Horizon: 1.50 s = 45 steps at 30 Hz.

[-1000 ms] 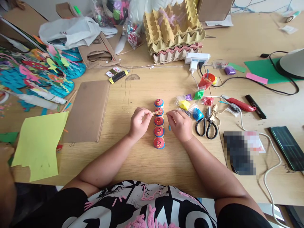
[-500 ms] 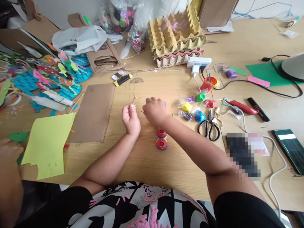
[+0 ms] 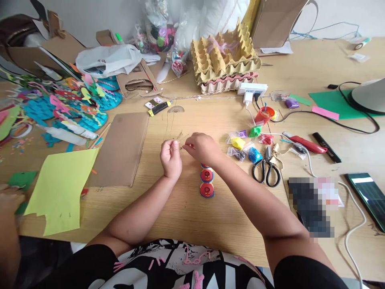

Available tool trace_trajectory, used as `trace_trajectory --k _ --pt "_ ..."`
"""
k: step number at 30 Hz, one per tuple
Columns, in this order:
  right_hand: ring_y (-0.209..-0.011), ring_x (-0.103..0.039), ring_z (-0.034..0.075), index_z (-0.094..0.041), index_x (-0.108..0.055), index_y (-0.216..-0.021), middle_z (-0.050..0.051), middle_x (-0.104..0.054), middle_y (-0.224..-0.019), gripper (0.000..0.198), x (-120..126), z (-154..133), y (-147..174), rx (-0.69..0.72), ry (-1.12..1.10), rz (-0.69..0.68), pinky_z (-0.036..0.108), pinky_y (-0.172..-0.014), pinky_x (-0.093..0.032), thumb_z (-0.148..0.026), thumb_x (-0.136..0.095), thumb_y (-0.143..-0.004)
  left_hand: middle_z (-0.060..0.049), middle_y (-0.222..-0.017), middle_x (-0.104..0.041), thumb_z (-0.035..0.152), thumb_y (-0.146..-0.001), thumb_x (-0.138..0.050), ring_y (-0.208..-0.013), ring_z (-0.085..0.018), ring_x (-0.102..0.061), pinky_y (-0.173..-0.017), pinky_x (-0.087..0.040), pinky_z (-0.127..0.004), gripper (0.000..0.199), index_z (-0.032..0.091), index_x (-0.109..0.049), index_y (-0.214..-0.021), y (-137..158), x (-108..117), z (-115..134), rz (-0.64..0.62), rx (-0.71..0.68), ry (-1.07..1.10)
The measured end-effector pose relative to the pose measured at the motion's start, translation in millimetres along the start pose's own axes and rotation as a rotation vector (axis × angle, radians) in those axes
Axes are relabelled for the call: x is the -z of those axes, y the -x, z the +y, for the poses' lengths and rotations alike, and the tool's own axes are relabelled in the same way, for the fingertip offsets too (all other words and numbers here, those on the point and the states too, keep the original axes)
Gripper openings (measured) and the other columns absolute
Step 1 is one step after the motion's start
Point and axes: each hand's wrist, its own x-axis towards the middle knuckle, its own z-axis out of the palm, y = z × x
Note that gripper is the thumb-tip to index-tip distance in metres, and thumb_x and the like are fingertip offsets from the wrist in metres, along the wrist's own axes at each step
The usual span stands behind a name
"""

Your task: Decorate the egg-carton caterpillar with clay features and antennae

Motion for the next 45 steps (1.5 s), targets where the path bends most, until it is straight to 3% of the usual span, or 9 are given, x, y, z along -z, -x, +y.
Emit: trace_trajectory --k 2,6,11,15,20,27,33,39,45 --pt "-0.078 -0.064 0.017 -0.018 -0.082 -0.100 0.006 -0.074 -0.088 0.018 4 11 25 -0.037 -0.342 0.131 0.030 -0.076 -0.049 -0.032 -0.073 -0.094 -0.005 -0.093 -0.067 0.050 -0.105 -0.057 -0.094 -0.019 -0.061 -0.092 -0.048 -0.034 0.031 0.022 -0.065 -0.095 4 1 6 -0.040 -0.122 -0.048" --pt "-0.076 -0.064 0.017 -0.024 -0.082 -0.116 0.002 -0.076 -0.087 0.049 -7 20 57 -0.193 -0.901 0.265 0.031 -0.072 -0.051 -0.053 -0.088 -0.078 -0.003 -0.087 -0.067 0.034 -0.106 -0.058 -0.089 -0.019 -0.061 -0.089 -0.047 -0.036 0.018 0.023 -0.063 -0.092 11 0 24 -0.162 -0.388 -0.102" --pt "-0.083 -0.068 0.018 -0.024 -0.080 -0.072 0.004 -0.079 -0.087 0.037 -30 10 62 -0.235 -1.163 0.426 0.032 -0.078 -0.054 -0.060 -0.087 -0.077 -0.002 -0.081 -0.066 0.030 -0.105 -0.057 -0.084 -0.019 -0.060 -0.085 -0.047 -0.037 0.019 0.023 -0.060 -0.087 16 0 36 -0.237 -0.481 -0.140" --pt "-0.073 -0.065 0.016 -0.023 -0.077 -0.065 0.002 -0.076 -0.077 0.038 -33 17 61 -0.256 -1.194 0.413 0.030 -0.072 -0.052 -0.057 -0.087 -0.079 -0.003 -0.086 -0.070 0.029 -0.105 -0.059 -0.087 -0.019 -0.062 -0.085 -0.048 -0.036 0.014 0.023 -0.064 -0.093 14 0 35 -0.321 -0.482 -0.134" --pt "-0.085 -0.074 0.021 -0.022 -0.072 -0.059 0.002 -0.074 -0.070 0.043 -22 24 64 -0.250 -1.089 0.412 0.031 -0.077 -0.053 -0.056 -0.086 -0.080 -0.004 -0.089 -0.073 0.028 -0.104 -0.059 -0.088 -0.020 -0.063 -0.084 -0.048 -0.036 0.014 0.023 -0.066 -0.093 12 -2 31 -0.396 -0.468 -0.137" --pt "-0.080 -0.073 0.020 -0.023 -0.070 -0.056 0.001 -0.071 -0.066 0.044 -24 24 63 -0.260 -1.122 0.410 0.032 -0.077 -0.054 -0.057 -0.089 -0.077 -0.003 -0.084 -0.072 0.030 -0.104 -0.060 -0.084 -0.018 -0.064 -0.082 -0.050 -0.035 0.020 0.023 -0.067 -0.087 12 -1 32 -0.371 -0.414 -0.082" --pt "-0.066 -0.063 0.015 -0.022 -0.068 -0.053 0.002 -0.069 -0.066 0.049 -33 26 59 -0.336 -1.243 0.415 0.029 -0.065 -0.051 -0.062 -0.094 -0.066 -0.004 -0.084 -0.073 0.039 -0.104 -0.060 -0.084 -0.018 -0.066 -0.083 -0.053 -0.035 0.027 0.022 -0.069 -0.085 11 -1 31 -0.333 -0.313 -0.059" --pt "-0.069 -0.063 0.014 -0.022 -0.070 -0.055 0.001 -0.068 -0.065 0.045 -33 26 60 -0.312 -1.268 0.420 0.028 -0.069 -0.051 -0.057 -0.094 -0.069 -0.003 -0.086 -0.072 0.034 -0.099 -0.069 -0.086 -0.017 -0.066 -0.086 -0.054 -0.034 0.016 0.022 -0.070 -0.088 12 -2 29 -0.350 -0.275 0.026" --pt "-0.064 -0.060 0.014 -0.022 -0.067 -0.054 0.001 -0.068 -0.065 0.049 -33 22 61 -0.313 -1.253 0.441 0.030 -0.067 -0.052 -0.060 -0.092 -0.069 -0.003 -0.089 -0.071 0.040 -0.097 -0.072 -0.088 -0.016 -0.067 -0.085 -0.054 -0.032 0.020 0.022 -0.072 -0.088 15 -4 22 -0.342 -0.074 0.144"
